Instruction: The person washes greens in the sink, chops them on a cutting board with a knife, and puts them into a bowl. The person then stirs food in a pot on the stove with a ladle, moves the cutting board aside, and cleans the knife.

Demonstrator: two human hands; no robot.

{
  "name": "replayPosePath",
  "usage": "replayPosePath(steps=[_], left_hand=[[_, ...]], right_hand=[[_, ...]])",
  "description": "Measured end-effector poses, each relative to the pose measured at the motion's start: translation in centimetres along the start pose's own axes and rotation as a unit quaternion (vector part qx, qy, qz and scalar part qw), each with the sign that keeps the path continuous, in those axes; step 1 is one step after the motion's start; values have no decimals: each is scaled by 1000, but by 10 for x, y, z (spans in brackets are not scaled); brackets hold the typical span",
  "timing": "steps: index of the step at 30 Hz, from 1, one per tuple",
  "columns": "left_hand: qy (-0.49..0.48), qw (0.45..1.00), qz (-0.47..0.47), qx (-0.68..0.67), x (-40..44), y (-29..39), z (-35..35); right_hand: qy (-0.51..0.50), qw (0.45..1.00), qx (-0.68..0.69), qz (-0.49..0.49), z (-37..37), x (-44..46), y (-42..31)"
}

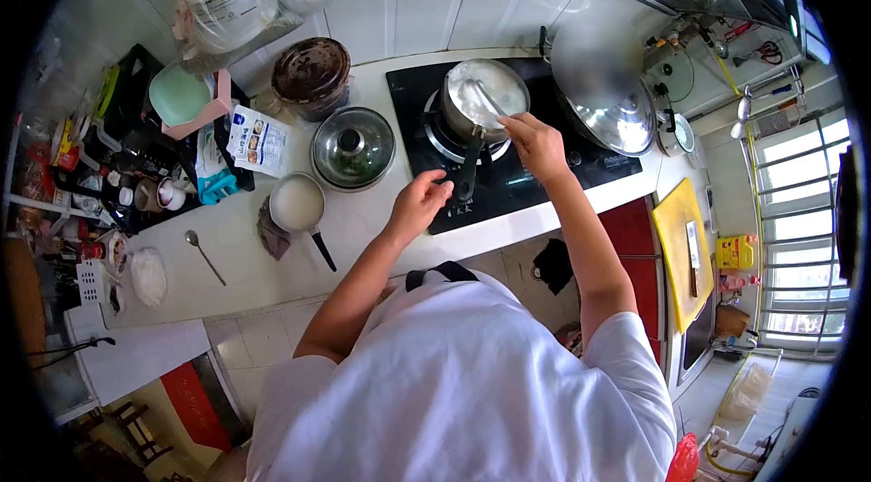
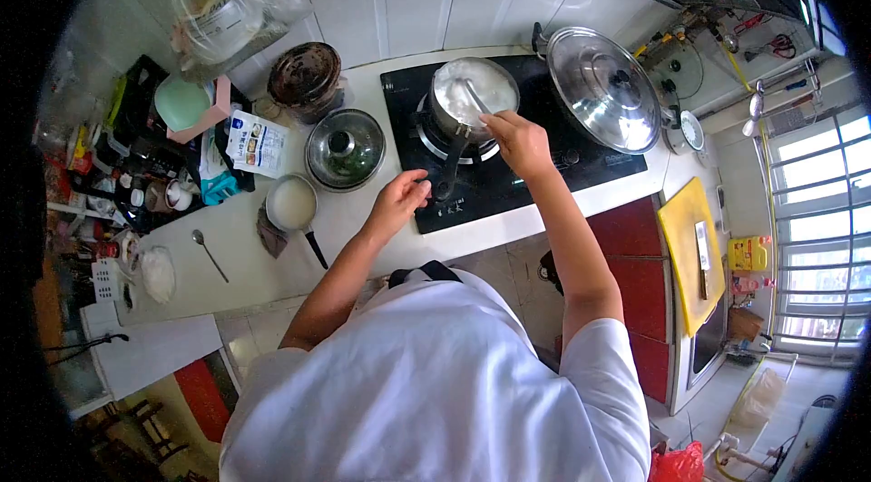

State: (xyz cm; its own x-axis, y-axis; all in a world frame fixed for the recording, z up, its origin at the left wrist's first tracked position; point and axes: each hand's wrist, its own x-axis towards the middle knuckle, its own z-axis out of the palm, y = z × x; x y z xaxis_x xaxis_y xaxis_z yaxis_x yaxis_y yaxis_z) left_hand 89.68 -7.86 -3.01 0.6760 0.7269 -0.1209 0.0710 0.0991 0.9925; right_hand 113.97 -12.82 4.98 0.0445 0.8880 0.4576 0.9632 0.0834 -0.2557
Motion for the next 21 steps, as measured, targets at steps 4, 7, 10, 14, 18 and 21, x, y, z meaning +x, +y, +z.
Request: replayPosePath(steps=[4, 7, 10, 14, 18, 21], left_hand=[[27, 999, 23, 10, 4, -4, 0], [93, 992, 79, 7, 18, -2, -5], [85, 995, 47, 12, 28, 3, -12], [34, 998, 23, -42, 18, 5, 2], [11, 998, -52, -12, -4, 30, 18], [-29, 997, -68, -37, -10, 31, 23]], right_hand=[[-4, 1000, -6, 29, -6, -2, 2], [-21, 998, -21, 48, -17, -9, 0], [-37, 998, -20, 35, -31, -20, -3], [-33, 999, -24, -29, -41, -38, -5], [-10, 998, -43, -42, -53, -47, -13], [35, 999, -22, -9, -55, -55, -19]])
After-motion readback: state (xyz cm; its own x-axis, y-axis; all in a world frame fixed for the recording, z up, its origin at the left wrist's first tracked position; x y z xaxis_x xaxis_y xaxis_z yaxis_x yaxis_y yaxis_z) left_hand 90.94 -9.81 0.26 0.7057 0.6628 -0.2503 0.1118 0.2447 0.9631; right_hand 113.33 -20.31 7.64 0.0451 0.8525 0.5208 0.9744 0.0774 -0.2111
